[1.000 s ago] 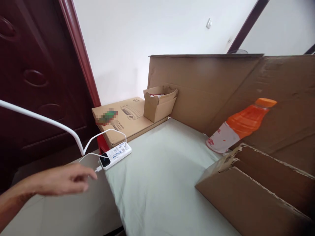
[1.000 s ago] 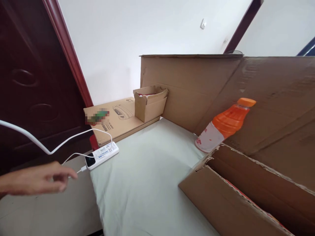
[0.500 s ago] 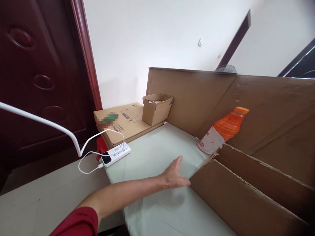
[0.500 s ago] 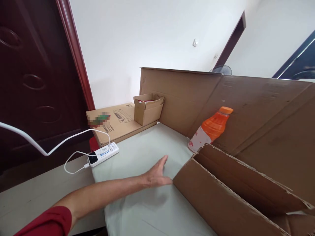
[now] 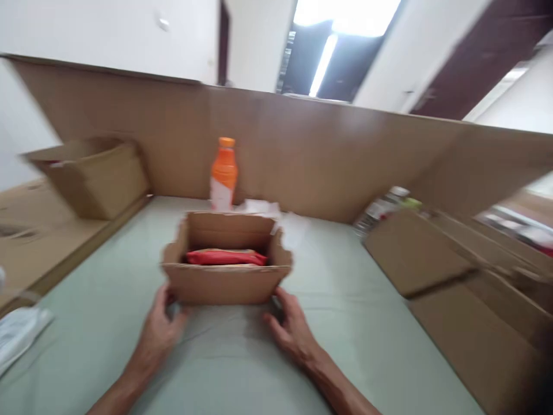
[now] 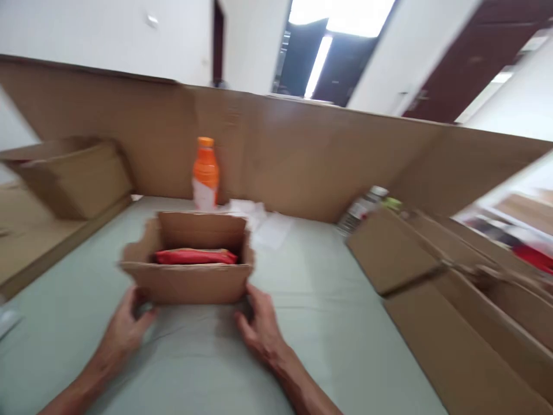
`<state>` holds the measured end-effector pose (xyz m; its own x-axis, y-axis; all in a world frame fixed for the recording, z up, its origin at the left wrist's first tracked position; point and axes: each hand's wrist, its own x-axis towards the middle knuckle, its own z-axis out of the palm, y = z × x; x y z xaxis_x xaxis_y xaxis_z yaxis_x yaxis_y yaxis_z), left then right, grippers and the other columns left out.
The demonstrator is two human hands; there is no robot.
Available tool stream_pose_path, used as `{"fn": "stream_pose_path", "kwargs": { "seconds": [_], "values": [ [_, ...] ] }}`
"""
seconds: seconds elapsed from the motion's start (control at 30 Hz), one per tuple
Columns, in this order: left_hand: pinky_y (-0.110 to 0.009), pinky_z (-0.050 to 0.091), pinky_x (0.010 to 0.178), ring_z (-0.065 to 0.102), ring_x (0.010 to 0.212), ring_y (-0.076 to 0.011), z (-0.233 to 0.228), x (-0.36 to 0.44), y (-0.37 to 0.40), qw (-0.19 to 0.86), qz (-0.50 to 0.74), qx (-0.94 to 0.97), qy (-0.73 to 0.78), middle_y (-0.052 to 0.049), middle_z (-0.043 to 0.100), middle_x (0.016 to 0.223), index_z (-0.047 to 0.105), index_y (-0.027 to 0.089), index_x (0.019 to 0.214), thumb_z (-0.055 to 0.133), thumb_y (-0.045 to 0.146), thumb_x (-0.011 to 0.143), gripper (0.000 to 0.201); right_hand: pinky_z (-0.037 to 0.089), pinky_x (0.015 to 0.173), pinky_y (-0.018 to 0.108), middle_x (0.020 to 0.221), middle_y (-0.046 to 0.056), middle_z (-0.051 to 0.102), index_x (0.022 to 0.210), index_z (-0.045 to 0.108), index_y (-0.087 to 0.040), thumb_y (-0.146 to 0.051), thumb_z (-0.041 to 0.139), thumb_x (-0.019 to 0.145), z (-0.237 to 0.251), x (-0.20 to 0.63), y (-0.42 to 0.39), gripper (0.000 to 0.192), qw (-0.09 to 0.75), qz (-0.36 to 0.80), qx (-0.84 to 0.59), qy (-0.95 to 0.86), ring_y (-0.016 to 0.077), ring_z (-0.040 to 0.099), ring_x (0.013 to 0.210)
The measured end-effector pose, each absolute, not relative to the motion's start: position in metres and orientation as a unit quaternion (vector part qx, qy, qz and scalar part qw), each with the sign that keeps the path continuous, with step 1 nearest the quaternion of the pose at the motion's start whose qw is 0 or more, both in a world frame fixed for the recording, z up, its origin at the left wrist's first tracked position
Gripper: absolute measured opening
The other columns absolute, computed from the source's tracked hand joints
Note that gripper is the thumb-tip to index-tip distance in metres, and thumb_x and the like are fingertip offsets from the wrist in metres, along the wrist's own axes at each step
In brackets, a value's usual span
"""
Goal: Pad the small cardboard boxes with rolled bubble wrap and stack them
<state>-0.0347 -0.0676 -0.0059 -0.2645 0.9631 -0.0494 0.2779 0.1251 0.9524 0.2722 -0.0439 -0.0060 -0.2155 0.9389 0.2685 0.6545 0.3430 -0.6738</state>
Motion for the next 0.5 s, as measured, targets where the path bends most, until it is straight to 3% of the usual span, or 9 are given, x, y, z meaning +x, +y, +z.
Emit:
{"fn": "stream_pose_path", "kwargs": {
  "seconds": [0.13,0.27,0.4,0.5],
  "values": [
    [-0.056,0.049,0.102,0.063,0.117,-0.0405,-0.015,-0.043,-0.051,0.334,0.438,0.467,0.691,-0.011,0.067,0.114,0.049,0.025,0.113,0.069,0.058,0.060,0.066,0.043,0.106,0.050,0.138,0.013,0.062,0.147,0.045,-0.018,-0.024,0.059,0.073,0.001,0.263,-0.051,0.075,0.318,0.231,-0.525,-0.755,0.0321,0.058,0.121],
    [-0.053,0.054,0.093,0.067,0.107,-0.0383,-0.006,-0.032,-0.031,0.332,0.438,0.480,0.684,-0.007,0.067,0.108,0.049,0.028,0.108,0.071,0.061,0.057,0.065,0.042,0.106,0.048,0.140,0.014,0.060,0.150,0.040,-0.017,-0.024,0.060,0.076,0.016,0.275,-0.050,0.078,0.266,0.254,-0.524,-0.768,0.0317,0.057,0.123],
    [-0.054,0.053,0.094,0.065,0.111,-0.0385,-0.007,-0.019,-0.015,0.298,0.419,0.502,0.695,-0.007,0.065,0.112,0.047,0.028,0.112,0.069,0.063,0.064,0.063,0.044,0.103,0.042,0.129,0.009,0.068,0.135,0.059,-0.021,-0.023,0.059,0.082,0.035,0.304,-0.015,0.053,0.232,0.219,-0.549,-0.772,0.0269,0.063,0.114],
    [-0.055,0.052,0.093,0.064,0.112,-0.0401,-0.018,-0.018,-0.013,0.255,0.396,0.524,0.710,-0.008,0.065,0.111,0.047,0.028,0.113,0.064,0.064,0.069,0.059,0.040,0.108,0.043,0.134,0.008,0.066,0.126,0.064,-0.023,-0.020,0.057,0.086,0.038,0.320,0.031,0.041,0.247,0.161,-0.597,-0.746,0.0263,0.059,0.124]
  ]
}}
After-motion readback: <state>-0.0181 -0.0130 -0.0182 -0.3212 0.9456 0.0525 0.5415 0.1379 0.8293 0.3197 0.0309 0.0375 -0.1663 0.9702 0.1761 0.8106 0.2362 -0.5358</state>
